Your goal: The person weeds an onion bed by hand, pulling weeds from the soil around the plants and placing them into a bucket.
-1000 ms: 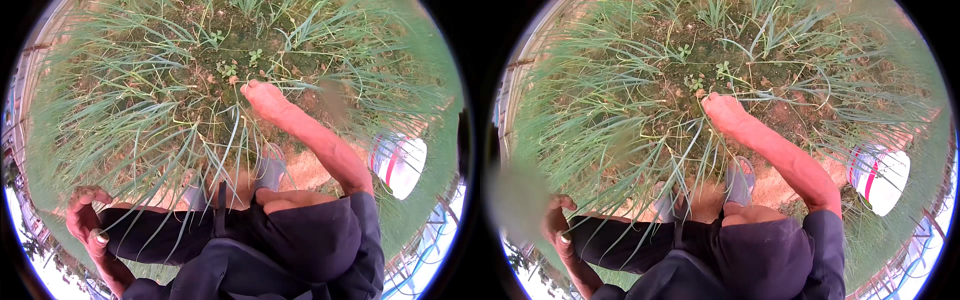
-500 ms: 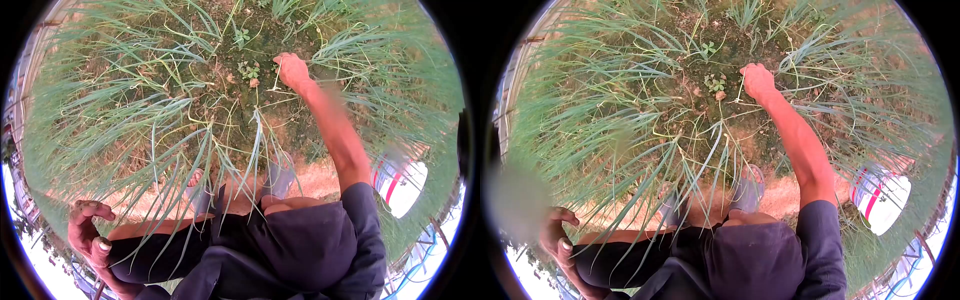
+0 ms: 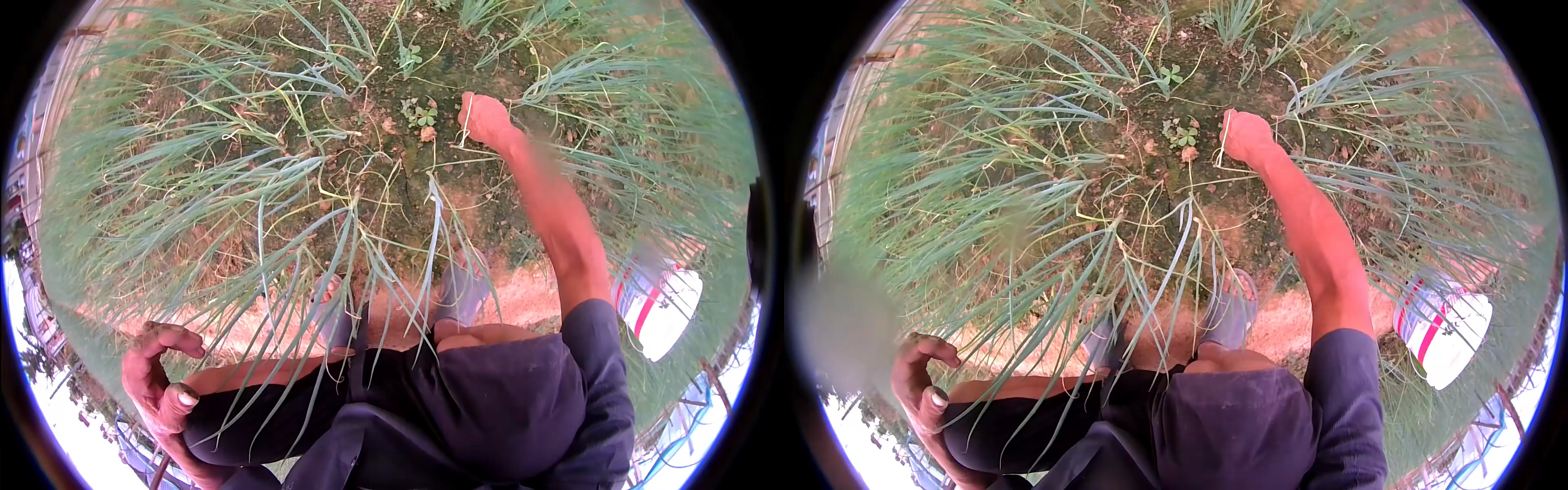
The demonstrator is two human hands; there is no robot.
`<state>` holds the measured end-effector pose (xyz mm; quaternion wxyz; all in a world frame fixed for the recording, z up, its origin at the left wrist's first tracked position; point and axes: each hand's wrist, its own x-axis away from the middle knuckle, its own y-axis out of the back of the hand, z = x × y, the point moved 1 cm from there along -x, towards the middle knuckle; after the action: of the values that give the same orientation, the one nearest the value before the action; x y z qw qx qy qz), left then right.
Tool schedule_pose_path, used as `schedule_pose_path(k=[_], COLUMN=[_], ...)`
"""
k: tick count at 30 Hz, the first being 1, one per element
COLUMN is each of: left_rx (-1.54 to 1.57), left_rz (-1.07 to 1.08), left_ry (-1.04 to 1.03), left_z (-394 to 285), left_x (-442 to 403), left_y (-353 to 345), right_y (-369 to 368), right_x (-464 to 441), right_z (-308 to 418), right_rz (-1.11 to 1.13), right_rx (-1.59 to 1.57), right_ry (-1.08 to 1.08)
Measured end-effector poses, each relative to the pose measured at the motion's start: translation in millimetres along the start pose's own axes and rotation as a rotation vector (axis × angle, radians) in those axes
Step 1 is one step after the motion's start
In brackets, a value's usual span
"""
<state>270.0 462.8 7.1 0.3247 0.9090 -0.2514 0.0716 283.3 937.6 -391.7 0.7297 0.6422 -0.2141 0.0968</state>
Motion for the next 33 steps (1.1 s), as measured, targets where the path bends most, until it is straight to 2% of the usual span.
schedule_pose_path(k=[1,3,6,7,10,12,17,20,23,26,27,30,33], left_rx=[0.005,0.014,0.012,0.006,-0.016,-0.033,-0.036,-0.044,-0.057,-0.069,-0.074,-0.058,-0.02], left_rz=[-0.005,-0.016,-0.029,-0.02,-0.013,-0.019,-0.001,0.025,0.063,0.082,0.096,0.089,0.065], left_ry=[0.004,0.015,0.026,0.028,0.032,0.034,0.049,0.048,0.024,0.032,0.034,0.097,0.164], left_z=[0,1,0,0,1,0,1,4,3,7,7,9,7], left_x=[1,2,1,0,-3,-3,-3,-5,-9,-6,-8,-5,2], left_y=[0,-2,-5,-5,-6,-8,-5,-3,-2,4,5,7,11], right_y=[0,-10,4,11,10,9,6,14,20,42,48,56,53], right_x=[0,-15,-6,-4,-6,-8,-11,-16,-21,-16,-13,-30,-65], right_z=[-4,-2,18,31,61,83,100,99,90,63,58,40,29], right_rz=[-0.012,-0.106,-0.097,-0.134,-0.1,-0.318,-0.245,-0.114,-0.043,0.05,0.054,-0.12,-0.231], right_rx=[-0.151,-0.467,-1.046,-1.028,-0.823,-0.134,0.034,-0.03,-0.294,-0.916,-1.246,-1.237,-0.914], right_ry=[-0.074,-0.058,0.016,0.101,0.106,0.208,0.23,0.252,0.086,-0.203,-0.379,-0.316,-0.124])
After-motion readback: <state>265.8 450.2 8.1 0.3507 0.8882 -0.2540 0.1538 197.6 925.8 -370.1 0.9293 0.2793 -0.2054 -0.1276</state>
